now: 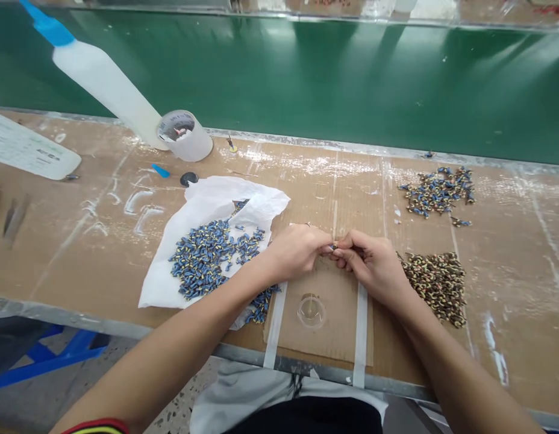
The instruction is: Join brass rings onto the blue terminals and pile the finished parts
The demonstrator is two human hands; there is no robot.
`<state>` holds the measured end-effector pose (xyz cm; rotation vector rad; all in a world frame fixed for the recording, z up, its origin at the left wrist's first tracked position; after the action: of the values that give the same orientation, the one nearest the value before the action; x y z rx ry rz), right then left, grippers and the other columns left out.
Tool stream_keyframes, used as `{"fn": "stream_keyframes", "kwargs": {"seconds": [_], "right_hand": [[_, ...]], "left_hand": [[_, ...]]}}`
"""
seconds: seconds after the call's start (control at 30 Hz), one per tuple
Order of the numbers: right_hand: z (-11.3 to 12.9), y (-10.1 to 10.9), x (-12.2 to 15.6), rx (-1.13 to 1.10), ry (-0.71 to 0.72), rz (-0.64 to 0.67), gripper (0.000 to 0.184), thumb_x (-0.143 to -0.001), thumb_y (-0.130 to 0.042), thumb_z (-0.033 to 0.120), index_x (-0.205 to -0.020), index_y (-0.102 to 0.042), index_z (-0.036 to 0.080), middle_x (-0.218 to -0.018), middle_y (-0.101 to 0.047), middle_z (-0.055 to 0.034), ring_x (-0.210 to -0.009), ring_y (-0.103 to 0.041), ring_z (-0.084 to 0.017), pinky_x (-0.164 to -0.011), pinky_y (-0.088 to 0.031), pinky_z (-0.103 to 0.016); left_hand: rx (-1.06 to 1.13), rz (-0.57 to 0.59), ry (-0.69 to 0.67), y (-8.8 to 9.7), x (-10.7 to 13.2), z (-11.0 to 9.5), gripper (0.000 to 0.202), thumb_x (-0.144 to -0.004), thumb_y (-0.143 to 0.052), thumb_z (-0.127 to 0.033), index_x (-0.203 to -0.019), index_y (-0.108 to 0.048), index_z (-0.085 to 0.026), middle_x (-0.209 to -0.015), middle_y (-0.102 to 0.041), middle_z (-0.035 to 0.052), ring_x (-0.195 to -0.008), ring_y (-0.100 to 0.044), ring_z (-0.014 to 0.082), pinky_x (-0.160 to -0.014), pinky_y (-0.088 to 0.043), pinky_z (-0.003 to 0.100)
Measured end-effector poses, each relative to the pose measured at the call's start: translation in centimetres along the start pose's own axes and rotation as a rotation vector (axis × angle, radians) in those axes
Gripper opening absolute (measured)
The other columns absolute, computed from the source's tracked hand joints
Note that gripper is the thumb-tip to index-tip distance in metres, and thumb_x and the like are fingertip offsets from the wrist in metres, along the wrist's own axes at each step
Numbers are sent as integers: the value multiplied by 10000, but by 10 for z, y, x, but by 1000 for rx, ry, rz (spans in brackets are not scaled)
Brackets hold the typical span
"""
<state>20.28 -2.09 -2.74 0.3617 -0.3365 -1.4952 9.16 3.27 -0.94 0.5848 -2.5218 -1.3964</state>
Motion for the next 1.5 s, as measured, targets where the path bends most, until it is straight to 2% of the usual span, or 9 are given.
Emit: {"fn": "stream_keyframes", "kwargs": {"seconds": [0.2,0.3,0.4,0.5,0.63,0.73,0.97,1.2,1.5], "right_hand": [[9,-5,0,-172,-16,22,124,-941,-531,322,-923,-573,207,-703,-656,-15,-623,-633,-147,-577,-498,-261],[14,9,-1,-186,-7,-19,180,-922,-563,373,-919,-588,194,-705,-663,-22,-635,-644,-154,-593,-519,-272],[-4,56,-2,-133,-69,-318,276,-862,-619,459,-919,-589,191,-744,-686,-41,-660,-665,-174,-633,-551,-302],[-34,108,0,-56,-133,-621,359,-814,-623,524,-932,-571,189,-806,-702,-78,-680,-684,-205,-651,-570,-346],[-58,145,3,-6,-144,-796,423,-777,-644,514,-1025,-593,176,-834,-709,-93,-628,-688,-231,-594,-550,-361],[-61,149,5,-11,-119,-863,454,-789,-622,536,-1057,-607,170,-820,-718,-92,-590,-678,-228,-561,-526,-346],[-53,139,-1,-83,2,-854,451,-834,-560,577,-1003,-601,161,-791,-715,-95,-610,-658,-213,-608,-536,-344],[-36,133,-16,-100,85,-730,445,-878,-507,582,-1020,-578,166,-788,-702,-89,-644,-658,-210,-612,-542,-329],[-17,114,-28,-48,101,-498,406,-865,-561,490,-1117,-590,173,-787,-697,-56,-684,-659,-202,-636,-506,-311]], "left_hand": [[220,41,-14,9,4,-2,248,-957,-425,-198,-830,-631,-144,-794,-678,41,-732,-595,151,-652,-368,241],[286,23,18,24,6,-2,202,-951,-457,-216,-880,-635,-153,-813,-670,30,-746,-587,145,-668,-376,240],[283,-75,123,54,20,2,170,-947,-469,-254,-961,-621,-179,-897,-669,29,-812,-583,160,-720,-387,261],[115,-127,338,75,55,12,221,-944,-452,-323,-811,-565,-187,-790,-610,15,-745,-534,177,-691,-359,286],[-26,-56,573,65,102,30,98,-859,-470,-204,-938,-529,-197,-965,-596,48,-862,-555,215,-759,-364,315],[-64,-2,604,51,112,41,265,-809,-462,-138,-1062,-514,-197,-1117,-558,85,-988,-556,240,-823,-365,334],[-82,-3,540,55,103,58,94,-802,-411,-153,-761,-487,-191,-931,-626,72,-867,-565,241,-771,-356,325],[-175,-87,604,66,104,85,99,-775,-438,-178,-736,-528,-185,-825,-653,55,-834,-589,239,-728,-348,304],[-179,-228,728,99,122,87,191,-798,-442,-341,-673,-467,-198,-746,-643,62,-780,-586,248,-693,-338,306]]}}
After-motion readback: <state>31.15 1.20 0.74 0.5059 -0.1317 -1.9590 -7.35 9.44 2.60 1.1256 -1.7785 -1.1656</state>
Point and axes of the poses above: each hand's wrist, its own x-axis away from the middle knuckle, its own y-axis out of the back of the hand, z = x × y, the point moved 7 cm from there along -x, towards the middle knuckle
